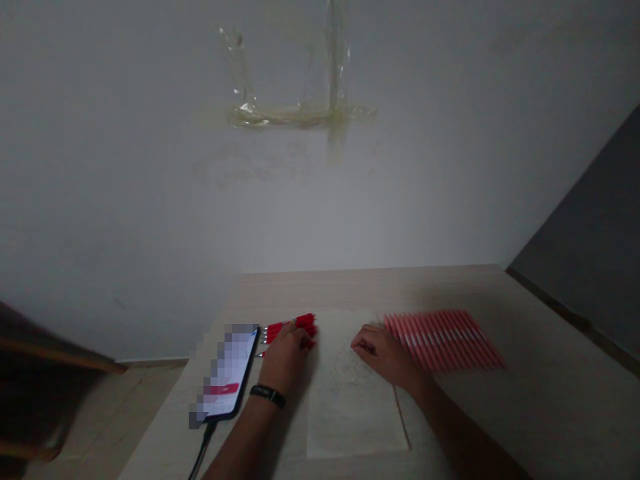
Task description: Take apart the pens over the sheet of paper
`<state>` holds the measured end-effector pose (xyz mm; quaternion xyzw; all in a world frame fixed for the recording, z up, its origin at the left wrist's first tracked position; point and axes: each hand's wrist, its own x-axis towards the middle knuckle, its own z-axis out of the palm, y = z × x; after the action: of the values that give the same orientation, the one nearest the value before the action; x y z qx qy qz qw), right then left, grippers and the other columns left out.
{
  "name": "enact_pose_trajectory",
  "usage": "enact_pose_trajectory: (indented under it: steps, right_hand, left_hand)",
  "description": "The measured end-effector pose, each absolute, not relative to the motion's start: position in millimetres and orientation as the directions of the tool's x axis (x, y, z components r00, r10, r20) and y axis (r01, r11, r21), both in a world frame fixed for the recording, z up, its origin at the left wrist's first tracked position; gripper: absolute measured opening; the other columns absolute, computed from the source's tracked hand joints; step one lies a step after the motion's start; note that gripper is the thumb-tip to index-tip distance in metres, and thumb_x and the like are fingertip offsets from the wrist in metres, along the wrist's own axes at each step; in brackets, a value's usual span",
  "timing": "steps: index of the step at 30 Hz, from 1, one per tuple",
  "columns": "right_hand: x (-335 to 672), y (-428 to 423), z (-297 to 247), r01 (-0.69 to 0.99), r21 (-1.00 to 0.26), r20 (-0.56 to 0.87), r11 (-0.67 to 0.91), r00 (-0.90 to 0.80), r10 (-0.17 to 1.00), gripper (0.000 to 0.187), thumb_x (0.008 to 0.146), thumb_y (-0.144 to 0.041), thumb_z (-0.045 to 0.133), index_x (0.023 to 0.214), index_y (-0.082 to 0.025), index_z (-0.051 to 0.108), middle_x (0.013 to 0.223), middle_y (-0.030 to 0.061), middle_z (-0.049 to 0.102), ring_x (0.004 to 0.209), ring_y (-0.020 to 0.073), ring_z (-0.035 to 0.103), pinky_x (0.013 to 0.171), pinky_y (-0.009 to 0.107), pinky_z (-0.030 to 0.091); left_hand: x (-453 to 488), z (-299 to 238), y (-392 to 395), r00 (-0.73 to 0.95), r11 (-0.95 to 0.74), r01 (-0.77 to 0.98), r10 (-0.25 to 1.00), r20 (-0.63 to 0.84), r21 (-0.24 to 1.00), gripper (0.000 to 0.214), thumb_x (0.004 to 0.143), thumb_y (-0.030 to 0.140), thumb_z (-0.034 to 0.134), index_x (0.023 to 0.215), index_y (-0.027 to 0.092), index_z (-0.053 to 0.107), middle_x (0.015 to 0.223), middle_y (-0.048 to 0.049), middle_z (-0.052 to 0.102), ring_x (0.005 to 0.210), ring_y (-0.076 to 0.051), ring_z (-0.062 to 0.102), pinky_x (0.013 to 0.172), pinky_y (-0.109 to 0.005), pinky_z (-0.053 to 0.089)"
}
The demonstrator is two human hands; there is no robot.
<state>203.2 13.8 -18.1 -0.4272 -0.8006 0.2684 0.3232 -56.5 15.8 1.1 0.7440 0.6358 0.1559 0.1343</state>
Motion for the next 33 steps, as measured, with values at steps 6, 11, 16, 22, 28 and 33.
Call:
enact_pose_trajectory:
  steps: [6,11,16,22,28,33]
  right_hand:
    - [206.0,16.6,-16.9,0.492,-0.73,0.303,0.475,-0.39,0.87,0.012,0.091,-0.018,0.06,0.081,-0.018,0.065,0.079,0.0009,0.061,0.073,0.0142,0.057,0.067,0.025,0.042]
    - [208.5,18.9,-16.5,0.494,-0.727,0.307,0.477,-0.386,0.87,0.012,0.092,-0.019,0.06,0.081,-0.019,0.065,0.079,0.0012,0.062,0.075,0.0153,0.058,0.068,0.026,0.042]
    - [209.8,17.0,-17.4,0.502,-0.715,0.311,0.487,-0.396,0.864,0.013,0.093,-0.019,0.058,0.082,-0.019,0.065,0.078,0.0008,0.062,0.073,0.0148,0.057,0.067,0.026,0.042]
    - [210.2,14.7,-14.2,0.495,-0.707,0.335,0.505,-0.395,0.856,0.012,0.093,-0.018,0.058,0.083,-0.019,0.065,0.079,0.0012,0.063,0.075,0.0151,0.059,0.069,0.027,0.042]
    - [208.3,13.7,-8.7,0.484,-0.694,0.352,0.533,-0.419,0.837,0.013,0.094,-0.021,0.058,0.084,-0.019,0.067,0.08,0.0018,0.065,0.075,0.0146,0.058,0.071,0.027,0.044]
    - [208.4,15.5,-13.5,0.52,-0.698,0.333,0.492,-0.371,0.867,0.011,0.093,-0.019,0.059,0.086,-0.018,0.068,0.083,0.002,0.066,0.075,0.0136,0.058,0.07,0.026,0.044]
  left_hand:
    - [-56.1,3.7,15.2,0.15,-0.174,0.898,0.985,0.09,0.405,0.015,0.077,0.008,0.061,0.082,0.02,0.07,0.104,-0.0078,0.07,0.104,-0.024,0.065,0.088,-0.033,0.048]
    - [-60.0,3.3,18.2,0.163,-0.201,0.872,0.979,0.122,0.447,0.013,0.079,0.008,0.06,0.082,0.019,0.066,0.099,-0.007,0.071,0.098,-0.023,0.066,0.085,-0.032,0.047]
    - [-50.2,7.1,15.9,0.175,-0.255,0.811,0.965,0.196,0.527,0.008,0.084,0.015,0.061,0.088,0.021,0.065,0.097,-0.0055,0.071,0.095,-0.022,0.064,0.082,-0.031,0.046]
    - [-28.5,8.4,6.6,0.203,-0.326,0.773,0.94,0.275,0.545,0.004,0.087,0.019,0.06,0.088,0.021,0.063,0.086,-0.0041,0.069,0.082,-0.021,0.062,0.076,-0.032,0.044]
    - [-26.3,10.4,5.9,0.173,-0.324,0.682,0.942,0.286,0.655,0.01,0.089,0.029,0.06,0.092,0.019,0.062,0.078,-0.0013,0.065,0.066,-0.016,0.056,0.063,-0.027,0.04]
    - [-29.2,10.6,6.8,0.225,-0.339,0.519,0.94,0.257,0.784,0.018,0.09,0.035,0.06,0.094,0.017,0.062,0.074,-0.0001,0.062,0.065,-0.014,0.055,0.06,-0.025,0.038]
